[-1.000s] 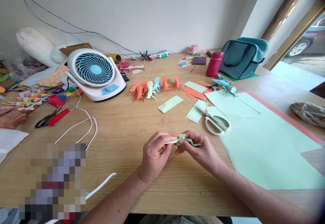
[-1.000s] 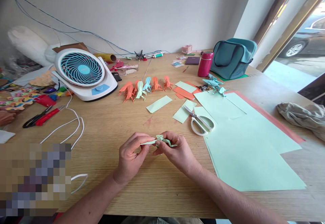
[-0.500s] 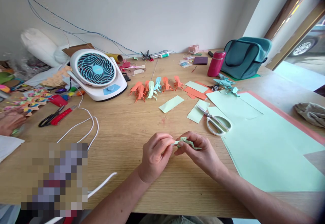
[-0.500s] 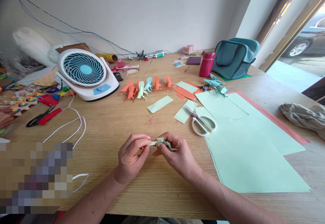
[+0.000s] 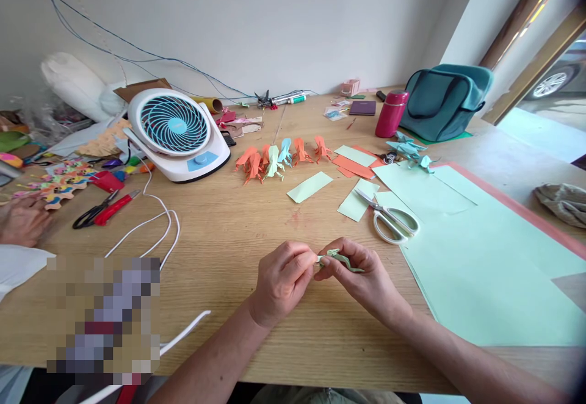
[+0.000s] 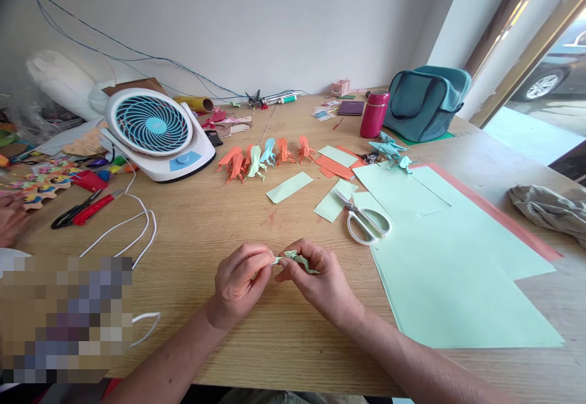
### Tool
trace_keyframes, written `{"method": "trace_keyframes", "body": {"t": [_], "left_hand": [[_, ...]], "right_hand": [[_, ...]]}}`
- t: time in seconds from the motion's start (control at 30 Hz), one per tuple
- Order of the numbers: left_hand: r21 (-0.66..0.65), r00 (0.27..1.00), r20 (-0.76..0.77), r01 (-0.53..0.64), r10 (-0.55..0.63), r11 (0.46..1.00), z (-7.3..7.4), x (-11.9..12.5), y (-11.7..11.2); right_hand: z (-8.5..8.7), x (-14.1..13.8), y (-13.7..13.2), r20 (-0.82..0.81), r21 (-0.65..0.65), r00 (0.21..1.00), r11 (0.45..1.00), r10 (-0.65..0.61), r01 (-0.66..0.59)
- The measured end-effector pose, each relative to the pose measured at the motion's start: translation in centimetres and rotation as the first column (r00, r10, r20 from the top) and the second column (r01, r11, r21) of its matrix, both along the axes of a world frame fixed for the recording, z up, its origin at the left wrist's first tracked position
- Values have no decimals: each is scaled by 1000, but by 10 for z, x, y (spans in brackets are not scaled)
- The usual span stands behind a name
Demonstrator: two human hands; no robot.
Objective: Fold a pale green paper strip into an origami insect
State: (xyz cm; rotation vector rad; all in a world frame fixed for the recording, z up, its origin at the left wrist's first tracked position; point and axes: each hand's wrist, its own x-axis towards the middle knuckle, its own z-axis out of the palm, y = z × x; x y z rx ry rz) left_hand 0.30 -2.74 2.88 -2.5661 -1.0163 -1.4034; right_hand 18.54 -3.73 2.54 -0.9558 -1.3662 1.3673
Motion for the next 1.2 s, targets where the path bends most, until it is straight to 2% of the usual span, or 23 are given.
{"method": "trace_keyframes", "body": {"t": [0.2,0.27,0.33,0.43,0.53,0.63,0.73,0.8,0.9,1.1,1.2], "left_hand": [[-140,990,122,90,-73,986,-1,3,-2],[-241,981,190,84,-37,967,0,4,-3],[-399,965,261,80,29,913,3,6,-3],[-631,920,382,192,85,752,7,7,-1],[-753,854,505,365,127,547,10,7,2],[-797,781,587,511,214,322,12,7,4],[-773,716,629,615,303,155,12,5,6],[-733,672,653,676,350,69,12,3,9],[-685,639,671,728,376,-13,10,-3,12],[-728,763,595,645,253,-232,6,-10,14],[-706,762,603,647,235,-287,6,-11,15]], "right_hand": [[1,2,-1,82,71,996,997,-16,10],[3,3,-2,123,100,992,995,-32,20],[4,5,-2,166,131,985,991,-55,33],[6,7,-1,231,192,969,980,-93,49],[8,9,0,272,272,954,961,-124,47],[9,10,1,296,332,945,943,-140,36],[10,11,2,330,378,930,926,-164,29],[9,12,3,354,411,918,911,-176,16],[8,13,5,392,450,907,892,-155,-42],[8,15,7,446,448,893,879,-60,-165],[7,17,8,458,448,887,877,-59,-173]]}}
